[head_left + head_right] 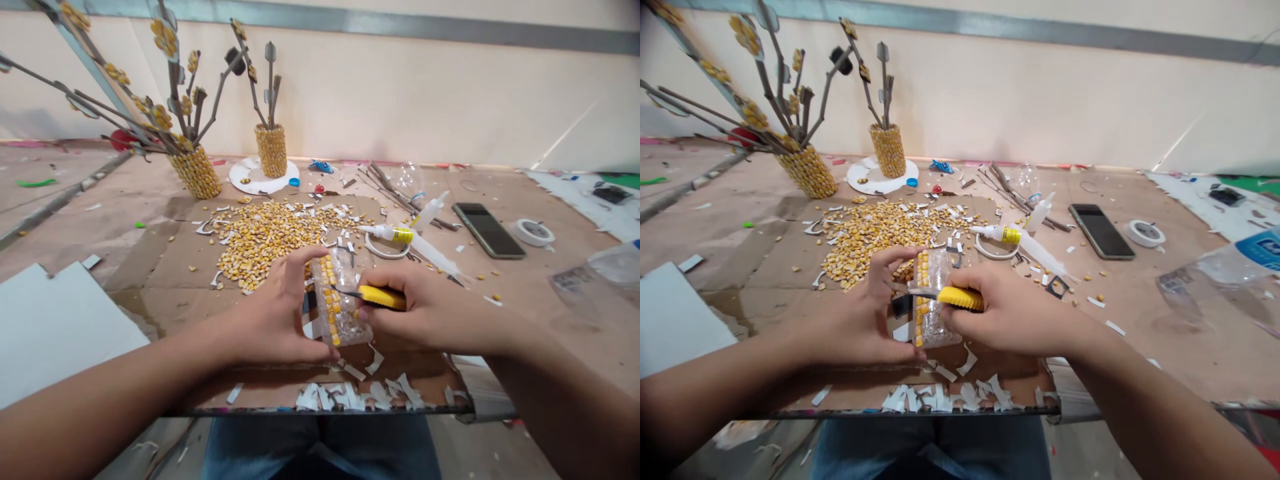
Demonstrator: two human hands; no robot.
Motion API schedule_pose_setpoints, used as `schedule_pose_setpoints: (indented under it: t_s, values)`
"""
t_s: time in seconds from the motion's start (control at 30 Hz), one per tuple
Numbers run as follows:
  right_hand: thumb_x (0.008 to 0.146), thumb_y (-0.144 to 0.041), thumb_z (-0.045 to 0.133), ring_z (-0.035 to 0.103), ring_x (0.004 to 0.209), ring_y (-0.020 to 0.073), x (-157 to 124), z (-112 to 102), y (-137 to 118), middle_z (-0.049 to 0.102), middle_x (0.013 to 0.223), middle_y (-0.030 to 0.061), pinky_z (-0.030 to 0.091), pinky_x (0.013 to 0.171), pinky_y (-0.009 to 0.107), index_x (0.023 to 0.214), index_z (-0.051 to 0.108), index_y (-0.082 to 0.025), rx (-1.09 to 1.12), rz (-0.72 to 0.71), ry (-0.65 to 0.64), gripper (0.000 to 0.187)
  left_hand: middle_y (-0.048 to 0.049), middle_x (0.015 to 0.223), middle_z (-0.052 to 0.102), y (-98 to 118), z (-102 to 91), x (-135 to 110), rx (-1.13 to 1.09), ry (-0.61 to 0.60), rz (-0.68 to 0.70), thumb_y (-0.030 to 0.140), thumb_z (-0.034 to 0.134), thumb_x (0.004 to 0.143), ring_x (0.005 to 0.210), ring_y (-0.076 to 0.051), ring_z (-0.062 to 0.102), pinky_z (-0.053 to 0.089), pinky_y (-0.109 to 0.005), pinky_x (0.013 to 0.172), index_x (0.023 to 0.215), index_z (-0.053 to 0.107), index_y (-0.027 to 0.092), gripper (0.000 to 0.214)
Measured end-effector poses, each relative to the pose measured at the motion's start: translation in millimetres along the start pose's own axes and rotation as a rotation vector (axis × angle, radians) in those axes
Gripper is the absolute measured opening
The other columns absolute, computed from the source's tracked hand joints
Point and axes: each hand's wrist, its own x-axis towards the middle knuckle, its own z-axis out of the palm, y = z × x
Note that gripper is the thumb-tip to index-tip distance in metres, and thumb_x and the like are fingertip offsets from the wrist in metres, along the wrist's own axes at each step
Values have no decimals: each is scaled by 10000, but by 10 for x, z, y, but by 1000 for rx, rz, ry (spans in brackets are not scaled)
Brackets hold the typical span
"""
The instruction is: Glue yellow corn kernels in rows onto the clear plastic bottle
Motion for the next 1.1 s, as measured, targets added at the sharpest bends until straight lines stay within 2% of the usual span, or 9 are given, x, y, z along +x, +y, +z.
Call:
schedule_pose_setpoints:
  t_s: [0.13,0.23,0.37,0.5,0.7,0.9,1.1]
  values:
    - [906,-322,649,446,620,117,19,-17,-7,496,668,-50,343,563,282,768,619,-201,94,65,-16,186,-186,1517,439,-10,64,-10,-44,44,-7,472,974,669,1399,-461,554,517,-675,1116,1583,130,381,1247]
    - [900,-319,650,454,628,120,22,-26,-32,515,677,-46,365,576,281,794,645,-197,142,56,-23,161,-181,1530,427,-12,57,1,-3,71,23,488,967,664,1411,-467,531,493,-692,1135,1600,151,378,1247]
    - [886,-299,661,472,636,124,-2,10,-67,543,690,-34,365,577,284,779,634,-195,102,42,4,153,-177,1575,431,42,27,23,46,94,86,493,939,713,1462,-455,498,459,-673,1185,1642,130,371,1237]
    - [881,-292,686,436,609,111,-18,46,-81,487,661,-47,338,547,274,713,572,-203,102,42,32,222,-180,1629,420,126,-1,33,59,108,117,485,917,745,1489,-449,488,431,-651,1214,1670,111,352,1234]
    - [895,-300,717,406,602,103,-7,54,-64,456,648,-54,319,536,266,677,527,-206,103,21,53,303,-167,1683,399,193,-46,30,43,82,96,460,909,768,1510,-444,481,410,-646,1228,1676,122,379,1204]
    - [918,-335,701,439,611,120,4,80,-54,492,656,-41,347,554,279,738,598,-202,119,68,31,246,-141,1708,399,156,-3,17,-3,121,70,459,950,702,1502,-465,484,396,-685,1230,1666,161,407,1247]
    - [881,-355,737,461,630,129,32,89,-61,514,683,-40,363,558,279,761,602,-211,166,114,61,231,-164,1696,413,177,17,27,49,147,77,399,939,692,1510,-462,478,397,-673,1222,1663,159,368,1246]
